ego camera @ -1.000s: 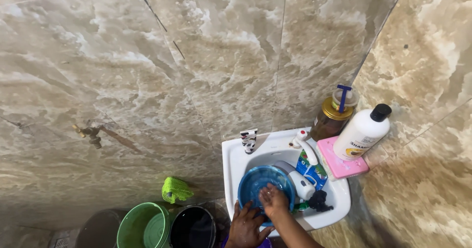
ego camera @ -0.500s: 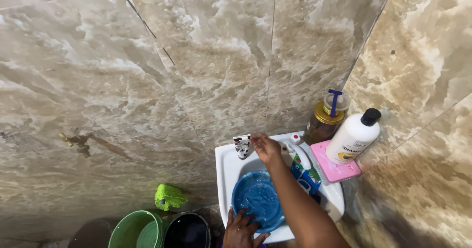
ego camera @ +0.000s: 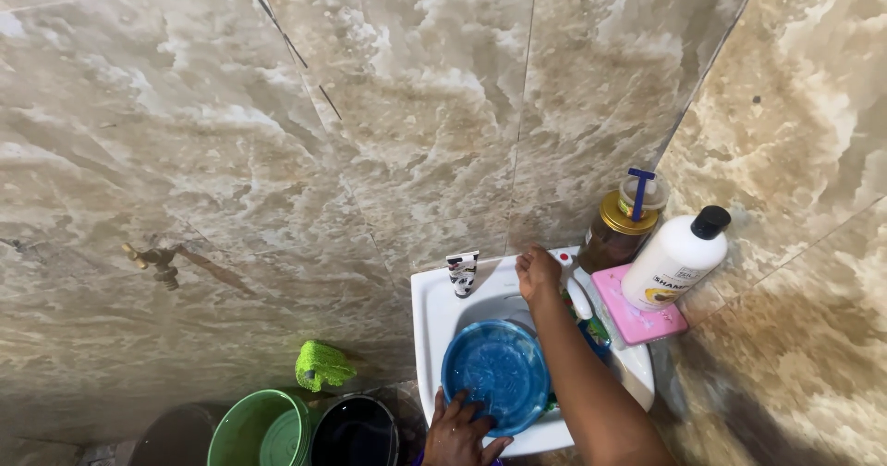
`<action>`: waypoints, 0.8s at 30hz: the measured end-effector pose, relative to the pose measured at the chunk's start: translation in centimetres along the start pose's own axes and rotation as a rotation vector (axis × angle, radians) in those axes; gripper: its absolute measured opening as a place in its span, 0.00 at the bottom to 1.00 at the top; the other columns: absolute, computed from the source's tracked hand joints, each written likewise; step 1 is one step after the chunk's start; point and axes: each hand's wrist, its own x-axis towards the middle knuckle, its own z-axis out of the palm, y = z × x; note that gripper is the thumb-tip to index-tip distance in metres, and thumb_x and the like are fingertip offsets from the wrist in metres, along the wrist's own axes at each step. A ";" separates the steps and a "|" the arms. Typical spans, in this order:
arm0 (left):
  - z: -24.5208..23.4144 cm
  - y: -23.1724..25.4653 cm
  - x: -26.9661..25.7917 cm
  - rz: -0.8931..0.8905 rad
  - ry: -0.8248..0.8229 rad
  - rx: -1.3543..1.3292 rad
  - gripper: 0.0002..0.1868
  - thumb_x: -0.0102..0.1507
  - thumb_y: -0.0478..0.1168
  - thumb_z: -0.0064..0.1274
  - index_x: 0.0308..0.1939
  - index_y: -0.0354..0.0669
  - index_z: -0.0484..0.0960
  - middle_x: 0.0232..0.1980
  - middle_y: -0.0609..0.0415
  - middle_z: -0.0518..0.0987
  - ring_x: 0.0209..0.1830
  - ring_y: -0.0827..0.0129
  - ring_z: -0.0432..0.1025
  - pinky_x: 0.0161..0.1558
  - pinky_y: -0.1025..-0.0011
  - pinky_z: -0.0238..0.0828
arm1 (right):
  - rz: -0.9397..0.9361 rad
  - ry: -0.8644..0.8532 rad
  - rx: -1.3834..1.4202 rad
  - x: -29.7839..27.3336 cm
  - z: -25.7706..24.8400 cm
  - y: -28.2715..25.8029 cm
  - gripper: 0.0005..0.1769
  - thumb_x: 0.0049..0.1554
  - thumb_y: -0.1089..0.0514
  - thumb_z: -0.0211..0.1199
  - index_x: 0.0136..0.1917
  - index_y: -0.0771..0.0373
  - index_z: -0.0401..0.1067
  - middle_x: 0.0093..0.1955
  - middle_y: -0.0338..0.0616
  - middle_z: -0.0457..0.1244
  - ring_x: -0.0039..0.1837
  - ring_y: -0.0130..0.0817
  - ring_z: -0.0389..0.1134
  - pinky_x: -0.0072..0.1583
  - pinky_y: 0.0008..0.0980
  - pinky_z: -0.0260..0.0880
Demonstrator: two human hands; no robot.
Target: Washing and rinsing various small plastic and metal parts of a personal care device in a bathroom sink.
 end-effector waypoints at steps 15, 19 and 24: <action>-0.6 0.8 -0.4 -0.004 0.035 0.045 0.26 0.63 0.65 0.58 0.39 0.45 0.88 0.51 0.44 0.80 0.68 0.43 0.64 0.68 0.25 0.40 | 0.364 -0.021 -0.069 -20.8 -9.8 9.8 0.11 0.55 0.61 0.64 0.53 0.54 0.75 0.42 0.39 0.66 0.44 0.32 0.66 0.48 0.37 0.69; 0.1 0.2 -0.5 0.080 0.149 0.055 0.26 0.63 0.64 0.59 0.42 0.44 0.88 0.51 0.44 0.80 0.66 0.41 0.65 0.66 0.24 0.41 | 0.369 0.102 -0.128 -19.8 -11.3 11.5 0.14 0.57 0.57 0.65 0.57 0.55 0.74 0.48 0.41 0.64 0.48 0.36 0.65 0.51 0.41 0.69; -0.6 0.8 -0.5 0.034 0.104 0.011 0.26 0.64 0.64 0.57 0.41 0.44 0.88 0.52 0.43 0.80 0.67 0.42 0.64 0.66 0.23 0.39 | 0.237 0.331 -0.140 -18.5 -12.1 12.3 0.22 0.63 0.49 0.61 0.65 0.63 0.68 0.67 0.49 0.61 0.62 0.40 0.65 0.56 0.41 0.65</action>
